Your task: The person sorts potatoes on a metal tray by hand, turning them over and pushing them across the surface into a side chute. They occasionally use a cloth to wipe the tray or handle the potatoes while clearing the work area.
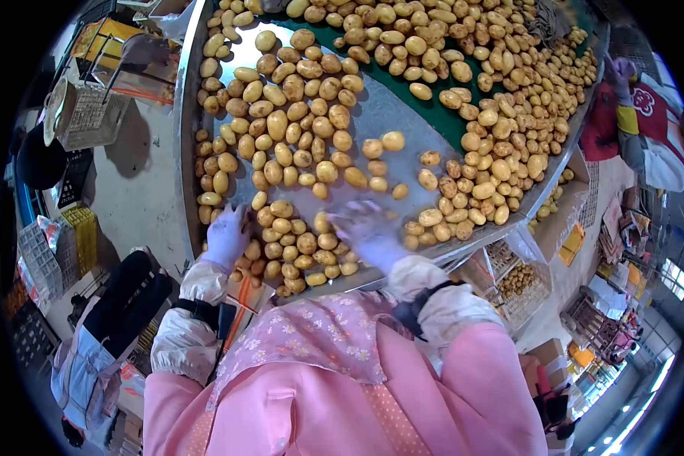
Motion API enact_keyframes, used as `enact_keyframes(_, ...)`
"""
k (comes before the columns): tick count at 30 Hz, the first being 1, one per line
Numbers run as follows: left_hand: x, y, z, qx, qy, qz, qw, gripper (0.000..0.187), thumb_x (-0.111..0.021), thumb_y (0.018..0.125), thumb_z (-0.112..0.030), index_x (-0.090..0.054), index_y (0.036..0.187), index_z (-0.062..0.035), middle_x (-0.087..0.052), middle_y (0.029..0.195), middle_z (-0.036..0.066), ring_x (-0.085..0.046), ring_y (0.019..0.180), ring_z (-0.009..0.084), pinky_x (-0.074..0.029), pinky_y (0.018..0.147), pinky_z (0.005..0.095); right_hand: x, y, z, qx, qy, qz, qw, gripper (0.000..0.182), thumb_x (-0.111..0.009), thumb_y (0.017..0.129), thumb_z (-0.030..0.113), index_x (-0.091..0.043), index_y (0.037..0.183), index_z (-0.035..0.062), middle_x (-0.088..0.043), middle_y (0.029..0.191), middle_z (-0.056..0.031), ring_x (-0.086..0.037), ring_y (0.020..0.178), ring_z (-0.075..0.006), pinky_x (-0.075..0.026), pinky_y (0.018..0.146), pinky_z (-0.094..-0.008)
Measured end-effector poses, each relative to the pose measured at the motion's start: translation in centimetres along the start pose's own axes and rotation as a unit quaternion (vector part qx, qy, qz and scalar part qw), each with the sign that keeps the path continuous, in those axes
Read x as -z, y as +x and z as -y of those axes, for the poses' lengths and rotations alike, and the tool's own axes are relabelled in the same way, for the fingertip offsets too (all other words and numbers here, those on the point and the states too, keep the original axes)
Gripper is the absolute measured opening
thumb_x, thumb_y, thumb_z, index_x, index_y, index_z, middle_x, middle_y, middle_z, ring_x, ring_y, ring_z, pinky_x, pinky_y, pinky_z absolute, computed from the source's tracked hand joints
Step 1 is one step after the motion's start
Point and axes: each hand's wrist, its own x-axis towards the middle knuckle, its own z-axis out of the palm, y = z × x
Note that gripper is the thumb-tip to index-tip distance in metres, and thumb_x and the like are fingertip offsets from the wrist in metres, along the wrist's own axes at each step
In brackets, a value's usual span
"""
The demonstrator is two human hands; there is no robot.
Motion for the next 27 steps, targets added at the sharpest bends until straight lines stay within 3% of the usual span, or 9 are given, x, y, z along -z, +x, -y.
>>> enact_keyframes(5, -3.3, -2.8, 1.4, 0.115, -0.229, -0.157, 0.954, 0.018, -0.055, 0.097, -0.021, -0.062, 0.107, -0.0072, -0.068, 0.097, 0.017, -0.067, 0.09, 0.0377, -0.053, 0.077, 0.0455, 5.9, -4.7, -6.3, -0.154, 0.011, 0.057, 0.986, 0.038, -0.063, 0.091, 0.025, -0.063, 0.128, 0.0193, -0.06, 0.128, -0.0043, -0.054, 0.124, -0.028, -0.043, 0.107, -0.0472)
enact_keyframes(7, -3.9, -3.4, 0.9, 0.132, -0.277, -0.153, 0.939, 0.022, -0.05, 0.102, -0.021, -0.063, 0.102, -0.0035, -0.071, 0.095, 0.018, -0.068, 0.087, 0.0398, -0.053, 0.078, 0.0457, 6.0, -4.1, -6.5, -0.216, -0.08, -0.234, 0.944, 0.041, -0.062, 0.093, 0.021, -0.064, 0.133, 0.0178, -0.064, 0.126, -0.0094, -0.06, 0.12, -0.0272, -0.045, 0.106, -0.0497)
enact_keyframes(9, -4.6, -2.5, -0.3, 0.151, -0.449, -0.083, 0.877, 0.033, -0.046, 0.108, -0.029, -0.062, 0.115, -0.0007, -0.068, 0.091, 0.008, -0.066, 0.081, 0.0217, -0.053, 0.077, 0.0325, 3.7, 0.1, -3.9, -0.242, 0.587, -0.175, 0.752, 0.04, -0.063, 0.094, 0.017, -0.063, 0.133, 0.0146, -0.065, 0.127, -0.0147, -0.062, 0.119, -0.0305, -0.045, 0.108, -0.0495)
enact_keyframes(12, -6.2, -0.6, -1.3, 0.142, -0.542, -0.138, 0.816, 0.038, -0.042, 0.11, -0.038, -0.062, 0.104, -0.0059, -0.062, 0.085, 0.0, -0.055, 0.07, 0.0109, -0.045, 0.062, 0.025, 2.1, 6.7, 2.7, -0.037, 0.066, -0.084, 0.994, 0.035, -0.059, 0.098, 0.03, -0.065, 0.132, 0.0278, -0.057, 0.144, -0.0063, -0.059, 0.126, -0.0306, -0.046, 0.107, -0.047)
enact_keyframes(17, -1.1, -1.9, -4.1, 0.192, -0.706, 0.0, 0.682, 0.049, -0.037, 0.108, -0.054, -0.064, 0.102, -0.014, -0.065, 0.092, -0.002, -0.051, 0.071, 0.0079, -0.039, 0.061, 0.0217, 0.0, 7.5, 5.9, -0.114, 0.081, 0.13, 0.982, 0.032, -0.061, 0.094, 0.024, -0.065, 0.126, 0.0213, -0.06, 0.129, -0.0101, -0.062, 0.117, -0.0314, -0.053, 0.098, -0.0434)
enact_keyframes(22, 0.3, -4.4, -4.7, 0.167, -0.852, 0.132, 0.479, 0.065, -0.026, 0.107, -0.061, -0.057, 0.132, -0.0083, -0.06, 0.132, 0.006, -0.064, 0.11, 0.0243, -0.054, 0.084, 0.0334, 6.4, -4.0, 4.2, -0.357, 0.431, -0.06, 0.827, 0.025, -0.06, 0.098, 0.025, -0.069, 0.117, 0.0113, -0.068, 0.11, -0.0161, -0.069, 0.101, -0.0309, -0.055, 0.09, -0.0404)
enact_keyframes(25, -0.6, -5.4, -4.9, 0.059, -0.87, 0.14, 0.47, 0.068, -0.029, 0.106, -0.062, -0.053, 0.135, -0.0055, -0.057, 0.136, 0.008, -0.06, 0.121, 0.0272, -0.054, 0.093, 0.0349, 1.4, -18.4, -0.7, -0.462, 0.437, -0.229, 0.737, 0.031, -0.063, 0.098, 0.022, -0.066, 0.123, 0.0044, -0.066, 0.114, -0.0165, -0.066, 0.106, -0.032, -0.053, 0.092, -0.0376)
enact_keyframes(26, 0.5, -5.8, -5.9, -0.092, -0.692, 0.081, 0.711, 0.05, -0.042, 0.108, -0.046, -0.057, 0.134, -0.0061, -0.059, 0.134, 0.004, -0.059, 0.119, 0.0241, -0.051, 0.095, 0.0369, 2.6, -22.6, -0.9, -0.459, 0.233, -0.188, 0.837, 0.033, -0.064, 0.096, 0.021, -0.064, 0.124, 0.0039, -0.064, 0.118, -0.0175, -0.064, 0.109, -0.0323, -0.052, 0.094, -0.0394)
enact_keyframes(27, -1.0, -5.7, -6.2, -0.095, -0.695, 0.081, 0.708, 0.05, -0.042, 0.108, -0.046, -0.057, 0.134, -0.0061, -0.059, 0.134, 0.004, -0.059, 0.119, 0.0241, -0.051, 0.095, 0.0369, 3.5, -25.0, -1.2, -0.43, 0.017, -0.136, 0.893, 0.034, -0.065, 0.095, 0.019, -0.063, 0.126, 0.0034, -0.062, 0.122, -0.0186, -0.063, 0.113, -0.0326, -0.051, 0.097, -0.0412)
